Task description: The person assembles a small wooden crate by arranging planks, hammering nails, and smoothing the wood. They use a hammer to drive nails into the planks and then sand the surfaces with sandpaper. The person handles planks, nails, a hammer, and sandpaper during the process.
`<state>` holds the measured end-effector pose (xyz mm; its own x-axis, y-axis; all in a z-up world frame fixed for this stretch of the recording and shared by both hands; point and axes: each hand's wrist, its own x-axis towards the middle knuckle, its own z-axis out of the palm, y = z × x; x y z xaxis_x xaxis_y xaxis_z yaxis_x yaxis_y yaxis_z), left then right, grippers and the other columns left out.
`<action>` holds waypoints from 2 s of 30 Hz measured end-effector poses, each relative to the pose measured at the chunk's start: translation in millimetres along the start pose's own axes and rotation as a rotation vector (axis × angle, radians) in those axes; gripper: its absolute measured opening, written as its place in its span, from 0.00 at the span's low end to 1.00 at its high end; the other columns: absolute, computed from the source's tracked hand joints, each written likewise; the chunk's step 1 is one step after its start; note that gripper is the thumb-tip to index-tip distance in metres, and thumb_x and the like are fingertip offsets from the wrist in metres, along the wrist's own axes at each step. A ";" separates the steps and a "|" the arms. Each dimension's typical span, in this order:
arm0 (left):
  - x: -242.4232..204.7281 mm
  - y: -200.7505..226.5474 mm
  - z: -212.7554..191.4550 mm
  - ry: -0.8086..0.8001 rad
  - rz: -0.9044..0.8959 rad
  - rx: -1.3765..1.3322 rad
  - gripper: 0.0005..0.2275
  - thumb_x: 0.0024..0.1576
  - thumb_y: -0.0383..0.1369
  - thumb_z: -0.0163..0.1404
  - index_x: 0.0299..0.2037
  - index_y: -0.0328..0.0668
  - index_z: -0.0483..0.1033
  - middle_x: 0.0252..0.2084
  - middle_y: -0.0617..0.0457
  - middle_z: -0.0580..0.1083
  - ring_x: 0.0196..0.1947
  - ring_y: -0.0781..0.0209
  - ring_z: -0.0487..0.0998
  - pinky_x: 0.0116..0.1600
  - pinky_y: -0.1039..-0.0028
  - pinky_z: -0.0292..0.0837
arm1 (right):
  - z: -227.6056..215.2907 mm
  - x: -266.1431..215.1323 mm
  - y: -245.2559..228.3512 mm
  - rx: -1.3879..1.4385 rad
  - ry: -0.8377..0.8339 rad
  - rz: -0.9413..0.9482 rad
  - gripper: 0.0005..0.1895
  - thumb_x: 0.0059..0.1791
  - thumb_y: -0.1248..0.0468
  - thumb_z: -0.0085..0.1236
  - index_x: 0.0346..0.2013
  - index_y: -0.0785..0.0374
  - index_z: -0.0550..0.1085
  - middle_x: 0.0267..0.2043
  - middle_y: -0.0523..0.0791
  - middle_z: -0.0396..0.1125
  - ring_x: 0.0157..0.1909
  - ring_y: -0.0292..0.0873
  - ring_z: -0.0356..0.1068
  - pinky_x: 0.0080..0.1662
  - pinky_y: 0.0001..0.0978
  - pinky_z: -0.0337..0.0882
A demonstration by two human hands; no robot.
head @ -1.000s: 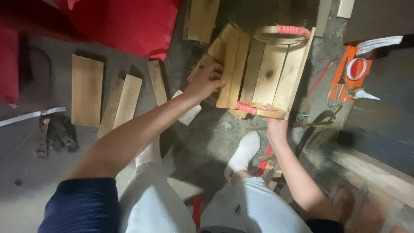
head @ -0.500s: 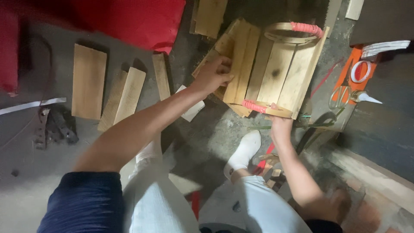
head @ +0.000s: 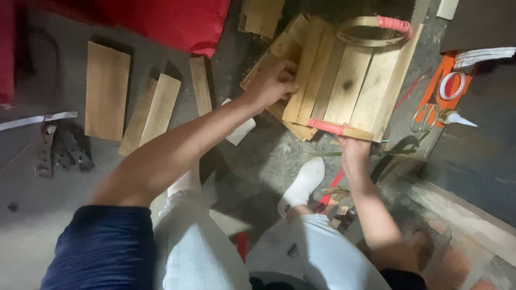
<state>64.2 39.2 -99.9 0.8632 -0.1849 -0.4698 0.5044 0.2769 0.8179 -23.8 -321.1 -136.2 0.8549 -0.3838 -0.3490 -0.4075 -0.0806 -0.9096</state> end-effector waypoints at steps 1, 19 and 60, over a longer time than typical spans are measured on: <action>1.2 0.6 1.5 0.001 -0.001 -0.001 0.23 0.52 0.31 0.62 0.58 0.39 0.72 0.45 0.38 0.80 0.39 0.50 0.85 0.40 0.67 0.87 | -5.1 1.6 4.4 -0.001 -0.001 0.001 0.26 0.53 0.78 0.57 0.65 0.64 0.63 0.54 0.50 0.60 0.51 0.46 0.72 0.55 0.52 0.80; -23.2 42.1 4.4 -0.006 0.077 0.116 0.09 0.57 0.27 0.57 0.44 0.41 0.73 0.35 0.51 0.82 0.27 0.65 0.82 0.30 0.78 0.79 | 36.6 -42.8 -93.8 -0.079 -0.214 0.053 0.23 0.57 0.79 0.35 0.69 0.72 0.54 0.53 0.51 0.60 0.54 0.50 0.71 0.60 0.55 0.80; -16.9 20.2 11.8 0.102 0.033 0.246 0.20 0.51 0.41 0.61 0.55 0.55 0.76 0.46 0.49 0.82 0.53 0.47 0.82 0.56 0.59 0.79 | -32.0 28.0 22.4 0.194 -0.347 -0.039 0.28 0.55 0.77 0.50 0.68 0.54 0.62 0.66 0.52 0.63 0.60 0.72 0.66 0.56 0.82 0.69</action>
